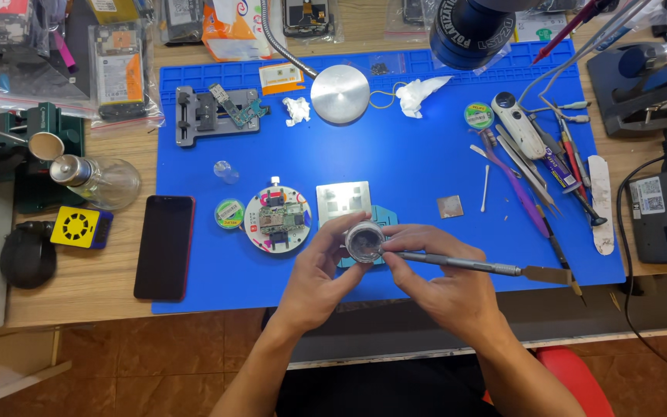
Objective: The person scoops solder paste from a small container using a metal spatula and spreads it evenly across a stencil placed over a circuit board. The person repeatedly dips the spatula into the paste and smooths it over the stencil openings.
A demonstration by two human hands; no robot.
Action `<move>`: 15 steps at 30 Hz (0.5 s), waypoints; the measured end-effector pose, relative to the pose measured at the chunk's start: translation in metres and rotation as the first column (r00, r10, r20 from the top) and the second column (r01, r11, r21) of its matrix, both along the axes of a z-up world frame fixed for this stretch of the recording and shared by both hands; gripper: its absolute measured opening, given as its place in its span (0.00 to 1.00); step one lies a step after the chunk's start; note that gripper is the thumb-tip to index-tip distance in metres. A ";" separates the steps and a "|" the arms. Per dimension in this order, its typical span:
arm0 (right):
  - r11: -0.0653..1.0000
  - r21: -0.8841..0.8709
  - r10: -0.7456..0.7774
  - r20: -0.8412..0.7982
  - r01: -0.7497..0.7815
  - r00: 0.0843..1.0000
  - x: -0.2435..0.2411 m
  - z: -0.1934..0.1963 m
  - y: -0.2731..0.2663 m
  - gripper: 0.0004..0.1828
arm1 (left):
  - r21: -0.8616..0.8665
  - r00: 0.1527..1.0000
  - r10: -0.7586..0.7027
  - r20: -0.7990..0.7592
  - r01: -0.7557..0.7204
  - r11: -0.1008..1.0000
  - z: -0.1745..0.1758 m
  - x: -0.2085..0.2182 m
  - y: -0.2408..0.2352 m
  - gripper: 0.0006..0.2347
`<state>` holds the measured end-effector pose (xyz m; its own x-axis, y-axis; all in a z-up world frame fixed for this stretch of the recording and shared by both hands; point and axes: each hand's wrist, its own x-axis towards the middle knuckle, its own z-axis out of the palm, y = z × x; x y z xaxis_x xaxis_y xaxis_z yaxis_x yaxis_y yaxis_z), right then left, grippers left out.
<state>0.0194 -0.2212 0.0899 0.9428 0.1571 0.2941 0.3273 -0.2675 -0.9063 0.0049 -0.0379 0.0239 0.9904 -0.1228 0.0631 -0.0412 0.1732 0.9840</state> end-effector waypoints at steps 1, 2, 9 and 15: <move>1.000 0.000 0.000 0.000 0.000 1.000 0.000 0.002 0.000 0.04 | 0.000 1.000 0.000 0.000 0.000 1.000 0.001 0.000 0.000 0.28; 1.000 -0.024 0.004 -0.003 -0.004 1.000 0.000 0.003 0.000 0.04 | 0.017 1.000 -0.005 0.003 0.005 1.000 0.002 0.000 0.000 0.27; 0.996 -0.082 0.041 -0.015 -0.042 0.999 0.003 0.006 0.000 0.03 | 0.118 0.999 -0.018 0.028 0.015 0.993 0.012 -0.001 0.002 0.27; 0.992 -0.104 0.074 0.002 -0.073 0.997 0.005 0.005 -0.001 0.03 | 0.153 0.999 -0.023 0.039 0.016 0.988 0.015 -0.001 0.005 0.26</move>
<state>0.0243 -0.2218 0.0953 0.9258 0.2556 0.2784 0.3549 -0.3347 -0.8729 0.0038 -0.0333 0.0389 0.9848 -0.1533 0.0817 -0.0792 0.0220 0.9966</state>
